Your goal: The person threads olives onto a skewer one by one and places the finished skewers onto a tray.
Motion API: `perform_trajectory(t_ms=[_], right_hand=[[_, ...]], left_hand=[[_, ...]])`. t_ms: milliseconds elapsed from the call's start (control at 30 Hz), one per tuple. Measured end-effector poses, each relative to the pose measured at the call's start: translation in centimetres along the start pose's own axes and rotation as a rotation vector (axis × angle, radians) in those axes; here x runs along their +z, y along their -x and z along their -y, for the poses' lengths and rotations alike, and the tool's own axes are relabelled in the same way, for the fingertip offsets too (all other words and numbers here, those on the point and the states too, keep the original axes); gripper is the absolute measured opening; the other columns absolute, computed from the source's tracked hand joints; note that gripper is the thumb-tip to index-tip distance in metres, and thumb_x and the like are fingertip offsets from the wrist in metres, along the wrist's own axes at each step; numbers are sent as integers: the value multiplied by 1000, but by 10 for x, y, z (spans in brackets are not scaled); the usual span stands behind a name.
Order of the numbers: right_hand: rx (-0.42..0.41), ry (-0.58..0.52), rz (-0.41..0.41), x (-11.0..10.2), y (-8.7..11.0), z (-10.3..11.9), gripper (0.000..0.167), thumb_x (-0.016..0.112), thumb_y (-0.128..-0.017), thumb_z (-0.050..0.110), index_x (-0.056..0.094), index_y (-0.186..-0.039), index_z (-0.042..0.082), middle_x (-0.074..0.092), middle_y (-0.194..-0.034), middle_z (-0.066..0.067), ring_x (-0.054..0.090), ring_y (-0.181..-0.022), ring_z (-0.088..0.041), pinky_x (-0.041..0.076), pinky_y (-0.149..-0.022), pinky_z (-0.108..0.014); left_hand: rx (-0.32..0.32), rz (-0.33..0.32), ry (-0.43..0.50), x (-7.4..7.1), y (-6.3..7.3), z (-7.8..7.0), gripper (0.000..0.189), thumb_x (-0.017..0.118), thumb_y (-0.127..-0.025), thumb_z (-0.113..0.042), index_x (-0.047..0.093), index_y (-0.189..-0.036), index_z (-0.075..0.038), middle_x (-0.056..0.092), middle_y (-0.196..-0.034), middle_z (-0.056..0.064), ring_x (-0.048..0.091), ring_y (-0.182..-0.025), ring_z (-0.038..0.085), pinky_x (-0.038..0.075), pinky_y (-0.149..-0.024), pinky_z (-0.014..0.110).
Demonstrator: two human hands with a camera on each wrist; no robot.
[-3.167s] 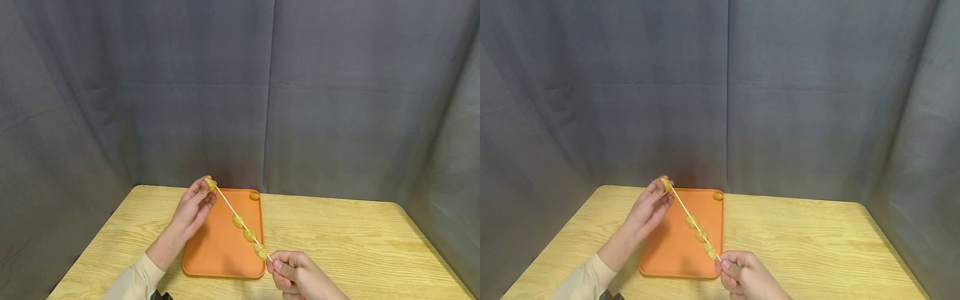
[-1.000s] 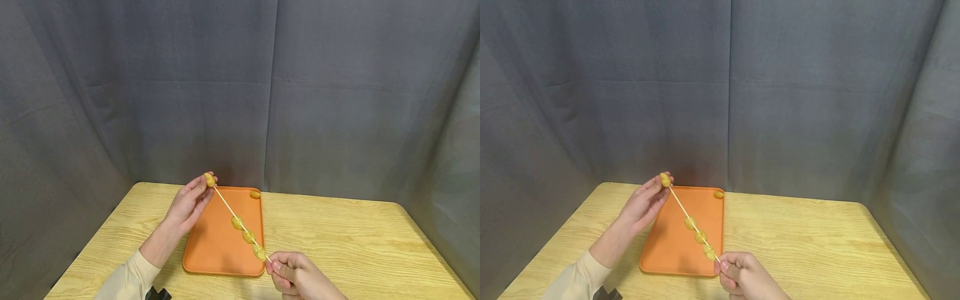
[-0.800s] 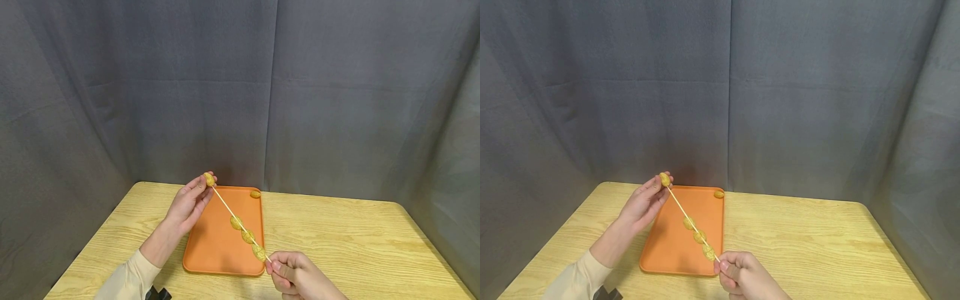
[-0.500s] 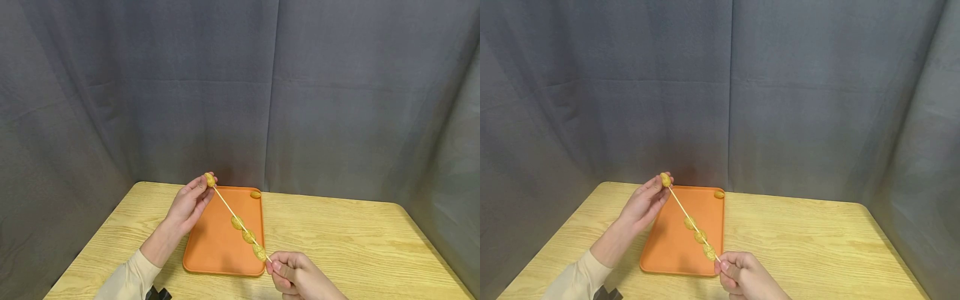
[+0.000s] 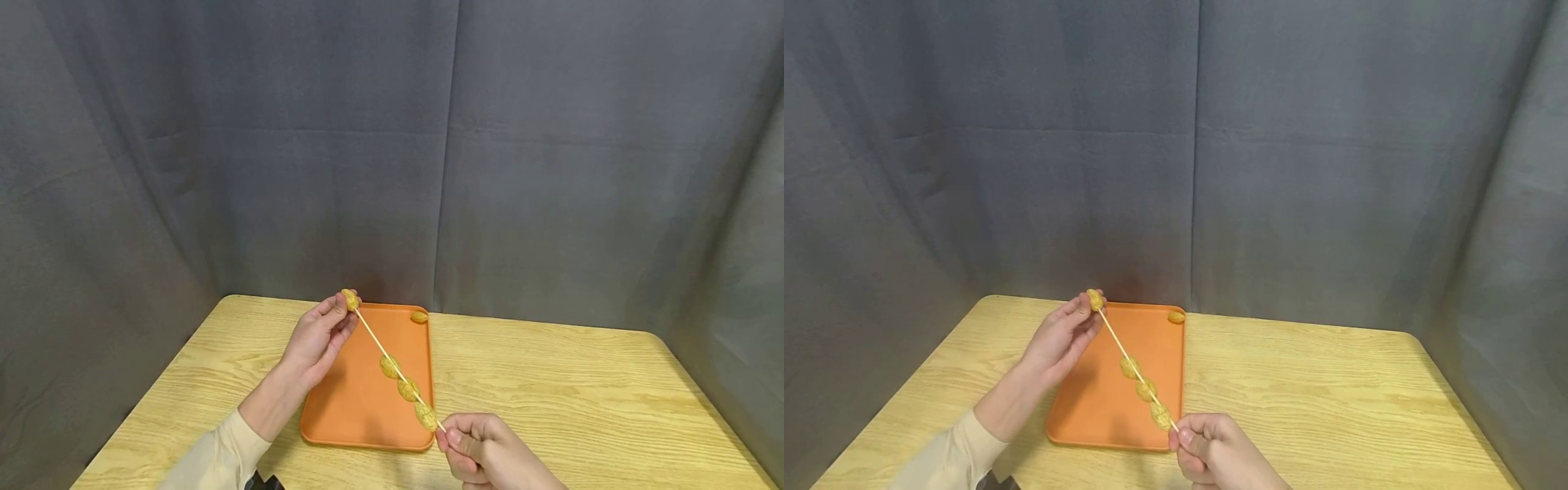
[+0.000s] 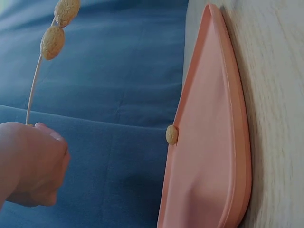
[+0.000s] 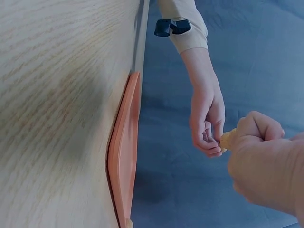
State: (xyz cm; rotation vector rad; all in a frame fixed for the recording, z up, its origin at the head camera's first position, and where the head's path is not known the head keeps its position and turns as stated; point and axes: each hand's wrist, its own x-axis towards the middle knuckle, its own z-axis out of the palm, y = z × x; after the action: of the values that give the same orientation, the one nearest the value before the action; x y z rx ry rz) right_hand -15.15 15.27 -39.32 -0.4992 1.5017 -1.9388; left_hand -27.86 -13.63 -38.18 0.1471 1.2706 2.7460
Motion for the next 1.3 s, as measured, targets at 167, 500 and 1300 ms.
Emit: perform_trajectory(t_ms=[167,500,1300], right_hand=[[8,14,-10,0,0,-1,23,39,-110,5,58,-98,0,40,-66,4,21,-49,-6,14,-41,-23],[21,14,-13,1,0,-3,22,40,-109,5,58,-96,1,41,-67,4,24,-50,-5,17,-42,-20],[50,-49,-18,5,0,-6,21,37,-109,4,55,-98,-1,40,-67,4,25,-49,-5,20,-43,-18]], left_hand=[[23,-29,-7,2,1,4,39,60,-102,-14,54,-132,9,55,-134,16,60,-110,18,47,-101,27],[91,-72,-56,7,2,14,24,64,-100,-13,67,-116,4,61,-129,15,63,-111,22,50,-99,29],[176,-71,-155,14,7,21,18,70,-96,-14,72,-105,1,69,-115,18,67,-100,21,53,-95,33]])
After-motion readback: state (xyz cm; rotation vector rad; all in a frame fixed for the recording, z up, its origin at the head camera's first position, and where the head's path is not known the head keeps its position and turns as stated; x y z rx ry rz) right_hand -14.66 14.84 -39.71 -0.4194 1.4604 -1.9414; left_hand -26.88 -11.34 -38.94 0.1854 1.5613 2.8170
